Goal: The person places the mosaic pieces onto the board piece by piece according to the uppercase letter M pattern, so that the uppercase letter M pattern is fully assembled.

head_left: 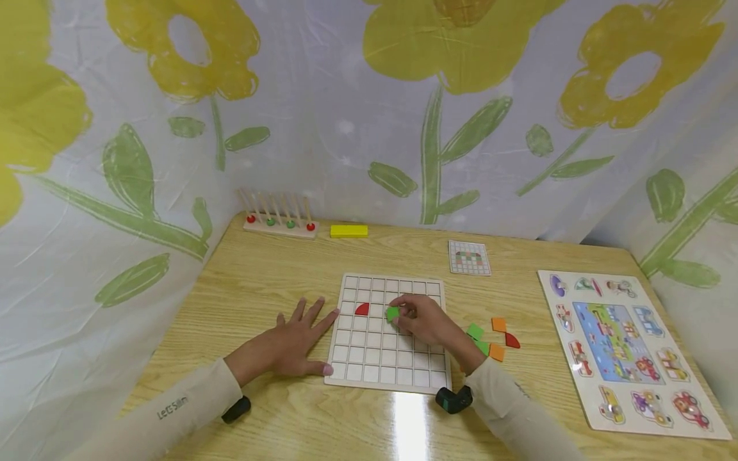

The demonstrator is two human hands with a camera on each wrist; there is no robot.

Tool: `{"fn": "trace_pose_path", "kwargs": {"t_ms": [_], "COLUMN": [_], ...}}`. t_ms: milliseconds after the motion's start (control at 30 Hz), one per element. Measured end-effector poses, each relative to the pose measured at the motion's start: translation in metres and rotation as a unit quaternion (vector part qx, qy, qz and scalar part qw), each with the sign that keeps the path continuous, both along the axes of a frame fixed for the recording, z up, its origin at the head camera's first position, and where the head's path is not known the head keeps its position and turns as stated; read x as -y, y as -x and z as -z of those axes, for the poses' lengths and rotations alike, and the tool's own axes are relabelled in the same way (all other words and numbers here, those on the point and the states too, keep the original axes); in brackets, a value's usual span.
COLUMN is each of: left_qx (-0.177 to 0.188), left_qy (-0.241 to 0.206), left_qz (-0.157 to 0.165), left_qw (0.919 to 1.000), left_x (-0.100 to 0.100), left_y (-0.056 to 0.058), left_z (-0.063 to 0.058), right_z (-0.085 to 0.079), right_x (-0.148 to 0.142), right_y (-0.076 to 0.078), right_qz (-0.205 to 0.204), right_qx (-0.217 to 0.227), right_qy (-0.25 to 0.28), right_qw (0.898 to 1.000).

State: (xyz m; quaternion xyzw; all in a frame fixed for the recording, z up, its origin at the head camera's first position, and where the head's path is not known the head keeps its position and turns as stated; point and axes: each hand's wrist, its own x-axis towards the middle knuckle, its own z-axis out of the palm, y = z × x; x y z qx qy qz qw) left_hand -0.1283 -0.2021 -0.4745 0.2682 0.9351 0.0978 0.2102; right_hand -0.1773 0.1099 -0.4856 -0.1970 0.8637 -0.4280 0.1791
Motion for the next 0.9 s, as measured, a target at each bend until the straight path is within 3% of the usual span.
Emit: {"fn": "trace_pose_path", "kwargs": {"t_ms": [900], "left_qx": [-0.002], "left_qy": [0.006], "left_qz": [-0.002], "left_qw": [1.0000], "left_x": [-0.001], "left_y": [0.000], "left_z": [0.002], "right_z": [-0.001], "right_x": [0.020], "right_y": [0.009], "right_qz": [0.026], "right_qx": [0.034], "right_qy": [0.021], "right_qw": [0.999]}}
